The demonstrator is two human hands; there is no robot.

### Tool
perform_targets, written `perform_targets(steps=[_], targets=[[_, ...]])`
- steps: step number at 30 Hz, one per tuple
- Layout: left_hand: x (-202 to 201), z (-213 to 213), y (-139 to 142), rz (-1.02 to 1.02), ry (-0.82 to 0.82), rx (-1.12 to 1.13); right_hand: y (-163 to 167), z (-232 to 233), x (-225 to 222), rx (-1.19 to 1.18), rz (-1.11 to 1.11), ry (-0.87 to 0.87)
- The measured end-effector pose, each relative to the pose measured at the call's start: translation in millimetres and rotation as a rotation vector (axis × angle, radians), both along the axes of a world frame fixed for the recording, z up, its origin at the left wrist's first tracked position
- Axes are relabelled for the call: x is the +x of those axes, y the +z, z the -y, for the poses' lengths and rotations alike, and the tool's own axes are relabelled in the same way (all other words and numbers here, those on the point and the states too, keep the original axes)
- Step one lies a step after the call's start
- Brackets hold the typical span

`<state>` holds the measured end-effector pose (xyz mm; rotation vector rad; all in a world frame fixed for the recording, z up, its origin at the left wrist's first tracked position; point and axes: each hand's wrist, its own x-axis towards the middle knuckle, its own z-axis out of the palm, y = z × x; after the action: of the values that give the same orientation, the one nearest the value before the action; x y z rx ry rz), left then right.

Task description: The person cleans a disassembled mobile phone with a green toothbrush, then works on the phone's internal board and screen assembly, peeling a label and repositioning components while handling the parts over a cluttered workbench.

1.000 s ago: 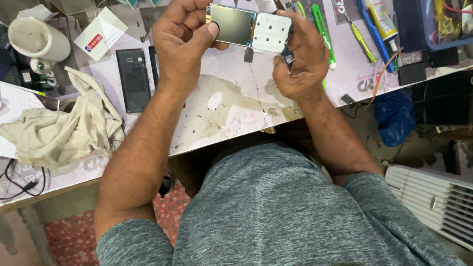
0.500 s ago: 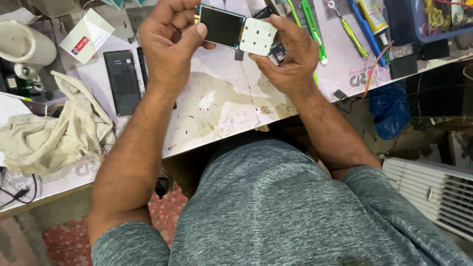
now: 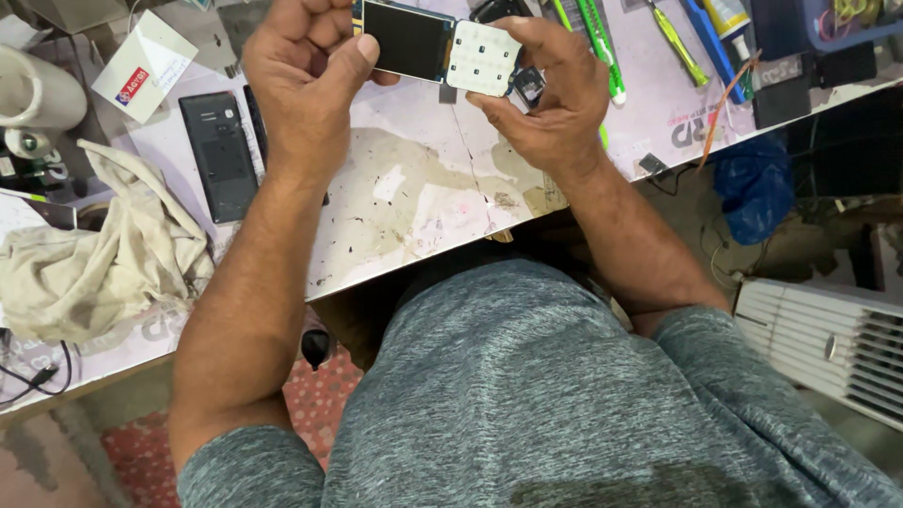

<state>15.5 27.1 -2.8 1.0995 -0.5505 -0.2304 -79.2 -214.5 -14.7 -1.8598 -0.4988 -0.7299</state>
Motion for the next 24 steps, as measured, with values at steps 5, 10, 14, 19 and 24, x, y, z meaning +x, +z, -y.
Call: perform_targets(steps=[5,10,14,19,24], targets=[[-1,-1,12,0.041,-0.056,-0.042,2,-1,4,0.055,0.007,0.076],[0,2,16,0.023,-0.044,0.005,5,0,6,0.048,0.016,0.077],[1,1,9,0.075,-0.102,-0.042,2,3,6,0.044,0.025,0.1],[-1,3,5,0.021,-0.194,-0.14,2,-3,2,0.107,-0.086,0.132],[-14,15,9,-0.245,-0.271,-0.283,2,-54,-3,0.286,-0.234,0.128]])
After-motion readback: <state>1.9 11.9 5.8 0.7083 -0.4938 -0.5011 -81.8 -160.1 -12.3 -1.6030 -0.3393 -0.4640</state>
